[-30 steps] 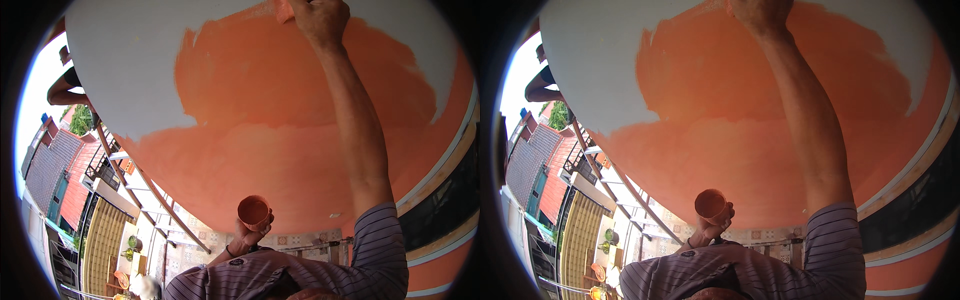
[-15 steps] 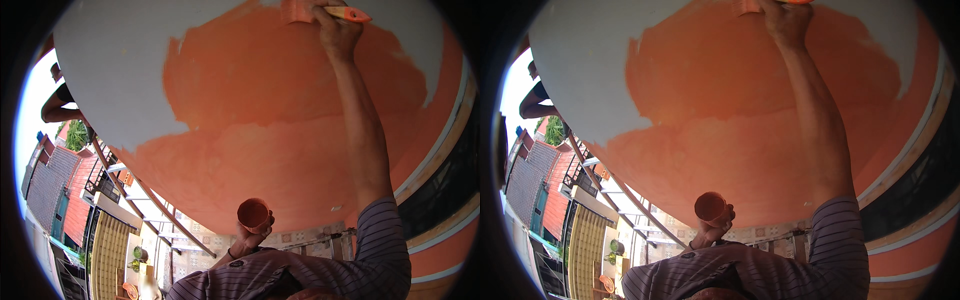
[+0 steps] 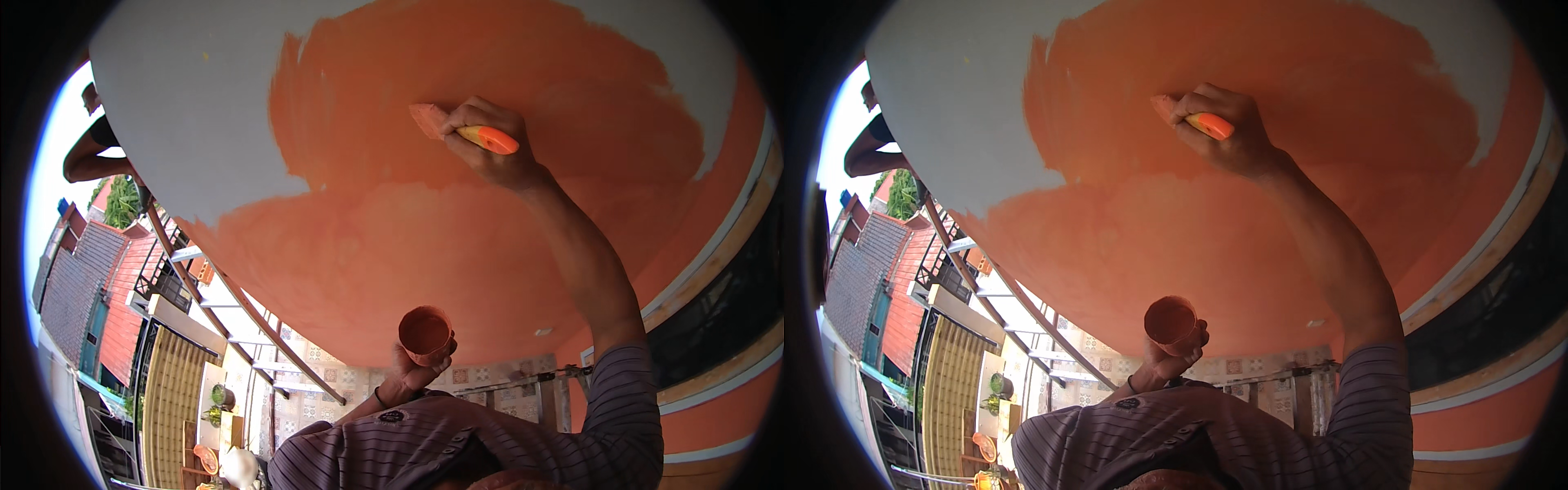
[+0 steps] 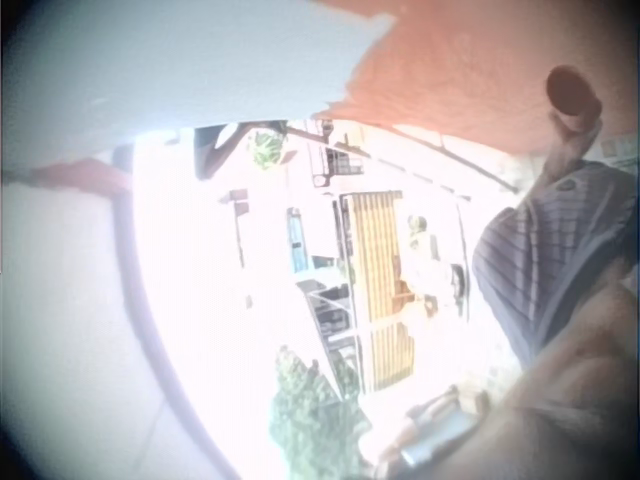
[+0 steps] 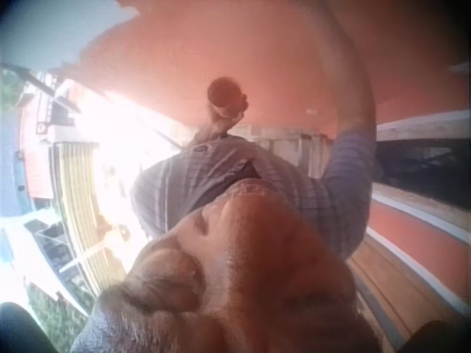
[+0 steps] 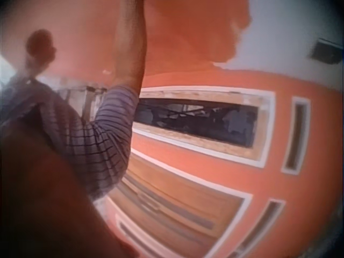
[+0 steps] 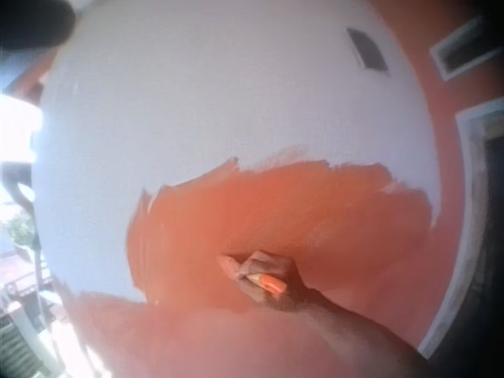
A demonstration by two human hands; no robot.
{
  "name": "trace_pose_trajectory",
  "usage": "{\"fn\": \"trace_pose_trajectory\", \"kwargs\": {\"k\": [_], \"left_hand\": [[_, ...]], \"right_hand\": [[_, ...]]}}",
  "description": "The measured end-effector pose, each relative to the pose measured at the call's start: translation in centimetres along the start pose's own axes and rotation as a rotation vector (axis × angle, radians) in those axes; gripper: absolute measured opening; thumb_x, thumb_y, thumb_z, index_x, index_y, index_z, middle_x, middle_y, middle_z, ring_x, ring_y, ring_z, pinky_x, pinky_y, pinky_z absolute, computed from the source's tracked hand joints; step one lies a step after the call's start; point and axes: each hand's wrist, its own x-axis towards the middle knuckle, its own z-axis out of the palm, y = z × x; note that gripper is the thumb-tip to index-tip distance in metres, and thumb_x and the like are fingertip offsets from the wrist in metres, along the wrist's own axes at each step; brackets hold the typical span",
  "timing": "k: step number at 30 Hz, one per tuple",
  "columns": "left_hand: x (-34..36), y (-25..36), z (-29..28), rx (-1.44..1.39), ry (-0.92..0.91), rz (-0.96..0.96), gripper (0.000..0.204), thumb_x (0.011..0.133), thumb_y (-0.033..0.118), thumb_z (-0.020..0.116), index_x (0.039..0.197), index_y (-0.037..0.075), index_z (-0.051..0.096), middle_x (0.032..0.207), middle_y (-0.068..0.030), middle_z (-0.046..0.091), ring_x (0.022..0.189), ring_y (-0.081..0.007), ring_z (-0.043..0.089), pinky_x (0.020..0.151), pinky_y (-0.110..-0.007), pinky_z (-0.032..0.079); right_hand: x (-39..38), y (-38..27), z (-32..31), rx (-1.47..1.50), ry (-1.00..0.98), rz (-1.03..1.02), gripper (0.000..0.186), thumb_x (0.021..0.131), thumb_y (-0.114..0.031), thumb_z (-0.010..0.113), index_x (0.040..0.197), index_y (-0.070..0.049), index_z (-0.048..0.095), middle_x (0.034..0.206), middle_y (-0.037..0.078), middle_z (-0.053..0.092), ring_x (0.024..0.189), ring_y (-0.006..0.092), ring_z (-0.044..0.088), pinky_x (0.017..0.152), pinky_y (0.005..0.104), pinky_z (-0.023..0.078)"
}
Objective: The person paints a ceiling with orange paint using a brush and a small container. They repeatedly dip the brush into the container and apply paint to the ceiling surface, working across different sections.
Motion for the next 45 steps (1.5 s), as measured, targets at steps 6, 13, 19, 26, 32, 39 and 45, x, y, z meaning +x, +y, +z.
{"fn": "trace_pose_trajectory", "kwargs": {"k": [6, 13, 19, 26, 32, 39, 45], "left_hand": [[0.0, 0.2, 0.2, 0.1, -0.032, 0.058, 0.061, 0.094, 0.049, 0.071, 0.14, 0.01, 0.059, 0.14, -0.0213, 0.055, 0.131, -0.0387, 0.056, 0.102, -0.061, 0.059], [-0.2, 0.9, 1.2, 0.032, -0.055, 0.057, 0.061, 0.094, 0.05, 0.072, 0.139, 0.01, 0.06, 0.14, -0.0212, 0.056, 0.131, -0.038, 0.057, 0.1, -0.061, 0.059], [-0.7, 0.6, 1.4, 0.065, 0.007, 0.131, 0.061, 0.092, 0.052, 0.073, 0.136, 0.01, 0.062, 0.138, -0.022, 0.058, 0.13, -0.038, 0.057, 0.101, -0.06, 0.059], [-0.5, 0.9, 2.1, 0.036, -0.019, 0.114, 0.061, 0.094, 0.052, 0.071, 0.136, 0.008, 0.063, 0.142, -0.0225, 0.057, 0.132, -0.038, 0.057, 0.101, -0.06, 0.06], [-1.5, 0.1, 2.6, 0.139, 0.009, 0.214, 0.062, 0.095, 0.05, 0.065, 0.144, 0.011, 0.058, 0.137, -0.0216, 0.063, 0.124, -0.0395, 0.063, 0.093, -0.057, 0.062], [-2.9, 0.3, 2.3, 0.073, 0.063, 0.211, 0.064, 0.092, 0.052, 0.068, 0.142, 0.012, 0.06, 0.136, -0.021, 0.063, 0.126, -0.0383, 0.061, 0.094, -0.056, 0.062], [-4.2, 1.5, 2.0, 0.061, 0.047, 0.243, 0.057, 0.092, 0.053, 0.071, 0.133, 0.013, 0.066, 0.139, -0.0196, 0.058, 0.131, -0.0366, 0.056, 0.095, -0.056, 0.061]], "right_hand": [[7.2, 2.9, 1.3, -0.047, 0.542, -0.116, 0.011, 0.087, 0.002, 0.077, 0.089, -0.007, 0.072, 0.078, 0.001, 0.064, 0.072, 0.0137, 0.064, 0.064, 0.0278, 0.053], [-1.0, -2.0, 11.0, 0.013, -0.062, -0.136, 0.017, 0.085, 0.003, 0.078, 0.089, -0.012, 0.071, 0.077, 0.0, 0.064, 0.076, 0.0153, 0.065, 0.067, 0.032, 0.055], [7.7, -0.4, 10.0, -0.445, 0.409, -0.349, 0.016, 0.074, -0.003, 0.082, 0.082, -0.011, 0.071, 0.087, 0.002, 0.066, 0.079, 0.0176, 0.063, 0.054, 0.0274, 0.052], [5.2, -3.8, 18.7, -0.658, -0.153, -0.533, 0.016, 0.069, -0.01, 0.08, 0.063, -0.01, 0.065, 0.091, 0.011, 0.065, 0.09, 0.0256, 0.062, 0.06, 0.0293, 0.059], [-1.8, -7.4, 23.1, -0.018, -0.653, -0.192, 0.01, 0.082, -0.008, 0.077, 0.09, -0.013, 0.073, 0.095, 0.008, 0.069, 0.099, 0.0291, 0.07, 0.073, 0.04, 0.063], [4.2, -1.1, 15.0, 0.126, 0.209, 0.121, 0.006, 0.092, -0.009, 0.077, 0.096, -0.014, 0.075, 0.099, 0.002, 0.078, 0.085, 0.0172, 0.074, 0.069, 0.0309, 0.059], [-1.0, 3.1, -2.1, -0.023, 0.658, 0.177, 0.009, 0.088, 0.002, 0.077, 0.096, -0.001, 0.075, 0.091, 0.001, 0.076, 0.078, 0.0104, 0.071, 0.068, 0.0266, 0.057]]}}
